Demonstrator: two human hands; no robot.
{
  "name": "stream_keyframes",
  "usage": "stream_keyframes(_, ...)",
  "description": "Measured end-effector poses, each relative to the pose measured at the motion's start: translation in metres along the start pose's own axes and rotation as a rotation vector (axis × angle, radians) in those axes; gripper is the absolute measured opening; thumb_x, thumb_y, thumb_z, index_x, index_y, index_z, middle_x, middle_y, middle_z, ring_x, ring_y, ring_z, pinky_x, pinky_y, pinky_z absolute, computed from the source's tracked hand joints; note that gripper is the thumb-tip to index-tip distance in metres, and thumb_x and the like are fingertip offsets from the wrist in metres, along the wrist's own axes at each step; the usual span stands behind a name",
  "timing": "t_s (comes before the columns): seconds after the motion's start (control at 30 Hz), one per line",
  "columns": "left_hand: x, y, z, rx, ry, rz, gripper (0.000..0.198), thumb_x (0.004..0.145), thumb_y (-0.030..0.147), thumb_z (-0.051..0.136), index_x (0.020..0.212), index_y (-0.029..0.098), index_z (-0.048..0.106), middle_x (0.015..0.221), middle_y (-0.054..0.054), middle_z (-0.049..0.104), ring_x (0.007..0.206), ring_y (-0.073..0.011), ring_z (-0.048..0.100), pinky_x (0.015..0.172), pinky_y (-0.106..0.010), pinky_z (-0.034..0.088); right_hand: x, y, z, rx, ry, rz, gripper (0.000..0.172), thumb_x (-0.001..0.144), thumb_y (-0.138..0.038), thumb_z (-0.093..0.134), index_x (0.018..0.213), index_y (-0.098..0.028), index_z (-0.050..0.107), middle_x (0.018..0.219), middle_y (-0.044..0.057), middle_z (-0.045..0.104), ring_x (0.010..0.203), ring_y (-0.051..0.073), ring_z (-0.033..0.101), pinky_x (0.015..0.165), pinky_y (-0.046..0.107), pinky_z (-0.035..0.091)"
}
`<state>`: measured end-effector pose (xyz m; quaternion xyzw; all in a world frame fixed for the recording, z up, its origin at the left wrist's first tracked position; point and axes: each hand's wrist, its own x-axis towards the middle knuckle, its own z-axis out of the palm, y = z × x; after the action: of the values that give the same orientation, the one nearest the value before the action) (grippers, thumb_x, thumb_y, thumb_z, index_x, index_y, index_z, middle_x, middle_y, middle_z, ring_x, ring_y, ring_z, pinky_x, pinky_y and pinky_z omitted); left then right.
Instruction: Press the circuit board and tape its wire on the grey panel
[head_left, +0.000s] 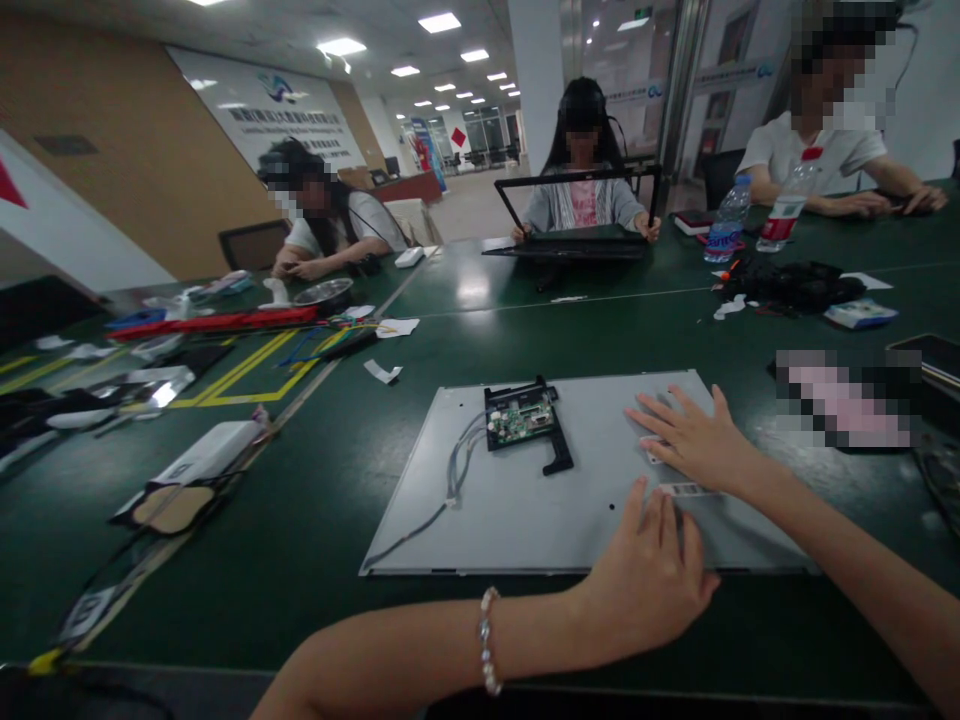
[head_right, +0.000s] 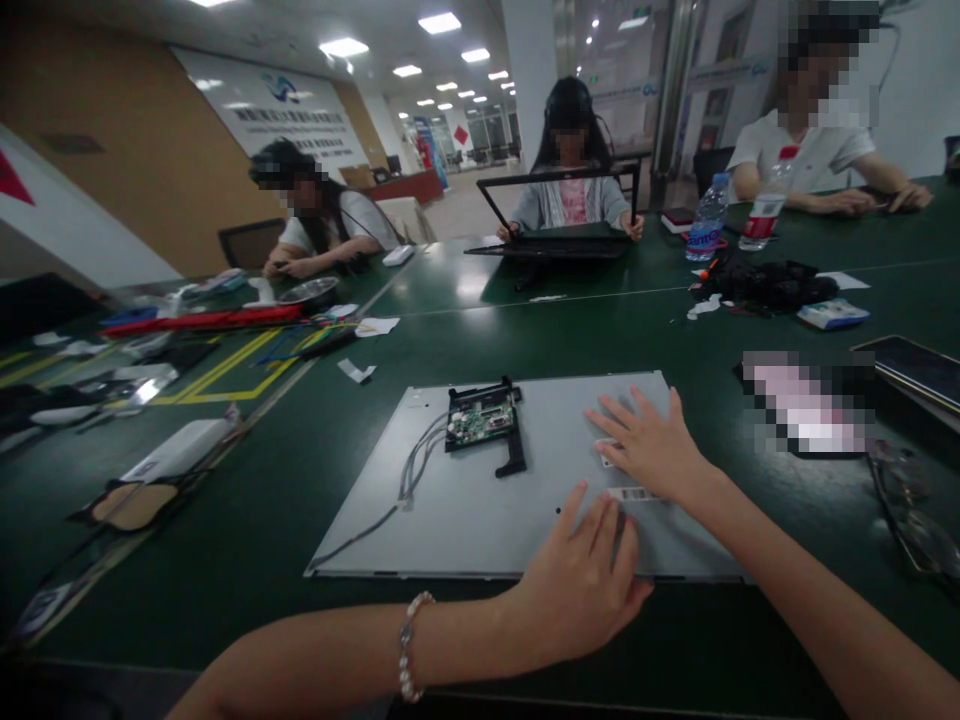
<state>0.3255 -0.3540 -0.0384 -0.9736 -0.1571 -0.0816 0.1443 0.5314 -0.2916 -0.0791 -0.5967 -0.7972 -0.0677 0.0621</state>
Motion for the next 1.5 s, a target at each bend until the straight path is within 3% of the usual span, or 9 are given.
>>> stream_keyframes(0.3,0.002,-0.013,0.003,-0.267,-0.062,0.005,0.054,0.101,0.043,0.032,0.137,0.005,0.048,0.139,-0.021,0.052,0.133,-0.0273,0.045,0.112,-0.046,0.027,0.011,-0.009,-0.013,-0.021,0.044,0.034,0.049,0.098,-0.035,0.029,0.139,-0.02,0.052,0.139,0.015,0.056,0.138,0.038,0.036,0.106,0.076,0.006)
stream_keyframes(0.43,0.001,-0.019,0.0,-0.364,-0.111,-0.008,0.055,0.101,0.042,0.032,0.144,0.009,0.04,0.148,-0.017,0.044,0.139,-0.0246,0.036,0.113,-0.045,0.027,0.015,-0.023,-0.015,0.024,0.073,0.04,0.05,0.099,-0.034,0.026,0.14,-0.021,0.05,0.146,0.015,0.048,0.139,0.034,0.036,0.108,0.071,0.011)
stream_keyframes(0.57,0.0,-0.024,-0.002,-0.437,-0.12,0.01,0.057,0.1,0.042,0.034,0.148,0.011,0.034,0.153,-0.012,0.037,0.143,-0.0216,0.03,0.115,-0.045,0.024,0.015,-0.029,-0.01,0.077,0.02,0.035,0.05,0.098,-0.035,0.027,0.142,-0.023,0.048,0.152,0.013,0.041,0.14,0.034,0.034,0.108,0.071,0.014)
stream_keyframes(0.7,-0.001,-0.02,-0.003,-0.38,-0.099,0.003,0.057,0.1,0.041,0.033,0.149,0.011,0.034,0.152,-0.013,0.039,0.141,-0.0233,0.032,0.114,-0.044,0.025,0.015,-0.026,-0.005,0.105,-0.033,0.064,0.051,0.098,-0.039,0.03,0.145,-0.024,0.044,0.154,0.012,0.038,0.142,0.034,0.03,0.106,0.072,0.019)
stream_keyframes(0.93,-0.007,-0.008,-0.005,-0.162,-0.065,-0.073,0.056,0.101,0.04,0.029,0.142,0.004,0.043,0.139,-0.022,0.051,0.135,-0.0314,0.041,0.112,-0.05,0.025,0.012,-0.025,-0.007,0.102,-0.07,0.069,0.053,0.098,-0.038,0.029,0.148,-0.024,0.04,0.156,0.011,0.034,0.142,0.034,0.03,0.104,0.075,0.019)
stream_keyframes(1.13,-0.005,-0.011,0.0,-0.204,-0.071,-0.024,0.056,0.102,0.041,0.028,0.142,0.004,0.041,0.138,-0.023,0.052,0.132,-0.0301,0.045,0.111,-0.047,0.027,0.009,-0.018,-0.004,0.09,-0.042,0.079,0.053,0.097,-0.04,0.03,0.147,-0.026,0.041,0.155,0.009,0.037,0.139,0.037,0.034,0.103,0.078,0.013)
stream_keyframes(1.37,-0.003,-0.014,-0.002,-0.282,-0.102,-0.001,0.054,0.101,0.039,0.031,0.142,0.005,0.041,0.142,-0.02,0.049,0.133,-0.0273,0.043,0.111,-0.042,0.028,0.015,-0.016,-0.004,0.108,0.071,0.105,0.048,0.099,-0.038,0.029,0.136,-0.02,0.053,0.137,0.012,0.058,0.13,0.034,0.048,0.106,0.072,0.021)
stream_keyframes(1.5,-0.003,-0.015,-0.003,-0.299,-0.114,-0.011,0.054,0.101,0.039,0.032,0.142,0.005,0.041,0.143,-0.02,0.048,0.134,-0.0278,0.042,0.11,-0.041,0.03,0.016,-0.017,0.001,0.115,0.08,0.075,0.049,0.099,-0.039,0.03,0.14,-0.022,0.048,0.146,0.011,0.05,0.135,0.034,0.042,0.105,0.07,0.025)
